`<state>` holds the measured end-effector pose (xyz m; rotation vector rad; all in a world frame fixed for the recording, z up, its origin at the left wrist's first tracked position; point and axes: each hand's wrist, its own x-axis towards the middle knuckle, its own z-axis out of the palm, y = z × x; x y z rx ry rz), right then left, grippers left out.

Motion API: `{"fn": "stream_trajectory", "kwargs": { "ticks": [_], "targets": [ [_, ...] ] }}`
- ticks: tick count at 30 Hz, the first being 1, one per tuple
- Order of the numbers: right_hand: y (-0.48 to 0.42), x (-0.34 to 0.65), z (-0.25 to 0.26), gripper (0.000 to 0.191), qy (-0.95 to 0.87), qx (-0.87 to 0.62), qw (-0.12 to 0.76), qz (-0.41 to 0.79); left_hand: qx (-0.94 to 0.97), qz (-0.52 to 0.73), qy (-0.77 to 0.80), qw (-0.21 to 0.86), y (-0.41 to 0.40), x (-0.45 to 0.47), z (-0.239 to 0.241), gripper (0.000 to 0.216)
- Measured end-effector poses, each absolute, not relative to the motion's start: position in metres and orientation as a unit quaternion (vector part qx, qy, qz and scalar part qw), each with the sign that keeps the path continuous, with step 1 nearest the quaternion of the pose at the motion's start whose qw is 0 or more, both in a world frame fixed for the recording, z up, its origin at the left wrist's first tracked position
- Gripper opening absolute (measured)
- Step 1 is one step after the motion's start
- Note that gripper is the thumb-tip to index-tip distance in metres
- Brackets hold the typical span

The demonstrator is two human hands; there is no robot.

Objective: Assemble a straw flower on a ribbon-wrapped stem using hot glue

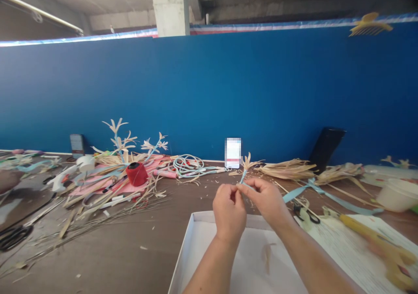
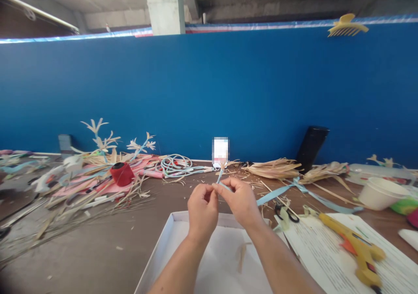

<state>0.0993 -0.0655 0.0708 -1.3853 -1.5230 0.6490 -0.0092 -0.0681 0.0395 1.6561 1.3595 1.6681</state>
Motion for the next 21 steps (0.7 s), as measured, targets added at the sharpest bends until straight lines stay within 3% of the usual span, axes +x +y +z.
{"fn": "stream_trajectory", "kwargs": {
  "ticks": [9, 16, 21],
  "targets": [
    [-0.064, 0.105, 0.080, 0.028, -0.612, -0.582, 0.472, 0.253, 0.618, 0.582, 0.471, 0.240, -0.072, -0.009, 0.045, 0.017],
    [-0.070, 0.122, 0.090, 0.029, -0.603, -0.533, 0.451, 0.386, 0.533, 0.600, 0.405, 0.438, -0.058, -0.024, 0.050, 0.029],
    [-0.074, 0.121, 0.088, 0.030, -0.598, -0.457, 0.422, 0.506, 0.475, 0.535, 0.315, 0.624, -0.059, -0.031, 0.054, 0.042]
  ]
}}
